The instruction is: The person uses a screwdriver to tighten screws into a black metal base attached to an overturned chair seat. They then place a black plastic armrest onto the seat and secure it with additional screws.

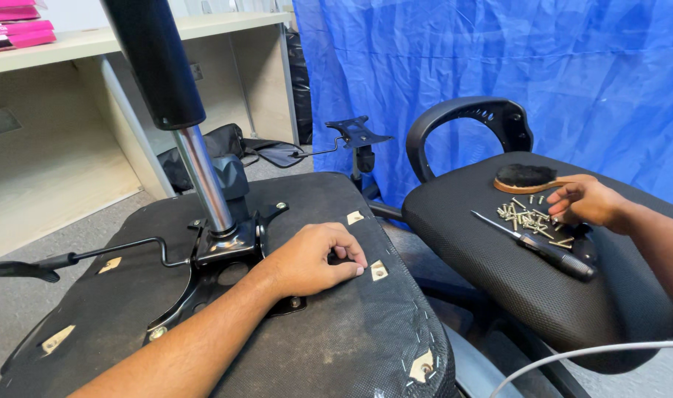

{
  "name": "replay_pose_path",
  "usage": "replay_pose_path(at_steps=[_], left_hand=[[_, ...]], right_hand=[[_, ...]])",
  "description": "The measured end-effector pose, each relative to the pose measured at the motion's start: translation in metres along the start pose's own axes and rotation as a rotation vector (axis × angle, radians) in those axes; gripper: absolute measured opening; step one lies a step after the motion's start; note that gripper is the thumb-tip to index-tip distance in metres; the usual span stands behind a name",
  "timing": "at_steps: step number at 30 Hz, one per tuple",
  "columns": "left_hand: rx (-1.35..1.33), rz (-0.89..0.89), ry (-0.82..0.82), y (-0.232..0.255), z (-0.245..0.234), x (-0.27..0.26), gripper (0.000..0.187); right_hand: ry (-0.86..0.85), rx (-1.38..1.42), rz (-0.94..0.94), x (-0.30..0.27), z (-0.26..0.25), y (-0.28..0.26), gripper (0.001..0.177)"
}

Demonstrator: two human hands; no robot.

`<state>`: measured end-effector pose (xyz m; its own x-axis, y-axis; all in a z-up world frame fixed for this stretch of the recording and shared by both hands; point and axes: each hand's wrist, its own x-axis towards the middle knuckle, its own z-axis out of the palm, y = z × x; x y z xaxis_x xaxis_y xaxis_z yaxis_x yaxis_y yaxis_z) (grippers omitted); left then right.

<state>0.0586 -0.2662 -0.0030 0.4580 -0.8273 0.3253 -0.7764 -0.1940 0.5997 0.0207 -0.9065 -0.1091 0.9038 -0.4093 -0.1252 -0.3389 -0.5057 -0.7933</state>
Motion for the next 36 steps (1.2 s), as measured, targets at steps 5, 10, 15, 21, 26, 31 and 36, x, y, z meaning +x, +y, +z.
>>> replay_pose_path(at_steps=[5, 10, 15, 21, 26, 31, 36], left_hand=[[0.003, 0.013, -0.013, 0.002, 0.006, 0.004, 0.015], [0.000, 0.010, -0.034, 0.009, 0.007, 0.005, 0.015], [0.000, 0.009, -0.053, 0.011, 0.009, 0.006, 0.014], [0.010, 0.009, -0.057, 0.008, 0.009, 0.006, 0.015], [0.005, 0.029, -0.052, 0.007, 0.009, 0.007, 0.016], [0.016, 0.021, -0.052, 0.007, 0.009, 0.006, 0.016], [0.020, 0.021, -0.055, 0.008, 0.009, 0.006, 0.016]], right_hand=[[-0.016, -0.356, -0.021, -0.029, 0.014, -0.022, 0.050], [0.166, -0.638, -0.002, -0.047, 0.050, -0.037, 0.051], [0.309, -0.393, 0.030, -0.044, 0.042, -0.024, 0.028], [0.281, -0.186, 0.067, -0.039, 0.017, -0.026, 0.025], [0.055, -0.299, 0.062, -0.038, 0.022, -0.028, 0.034], [0.123, 0.258, -0.013, -0.026, 0.017, -0.016, 0.037], [0.197, 0.109, -0.002, -0.029, -0.004, -0.010, 0.031]])
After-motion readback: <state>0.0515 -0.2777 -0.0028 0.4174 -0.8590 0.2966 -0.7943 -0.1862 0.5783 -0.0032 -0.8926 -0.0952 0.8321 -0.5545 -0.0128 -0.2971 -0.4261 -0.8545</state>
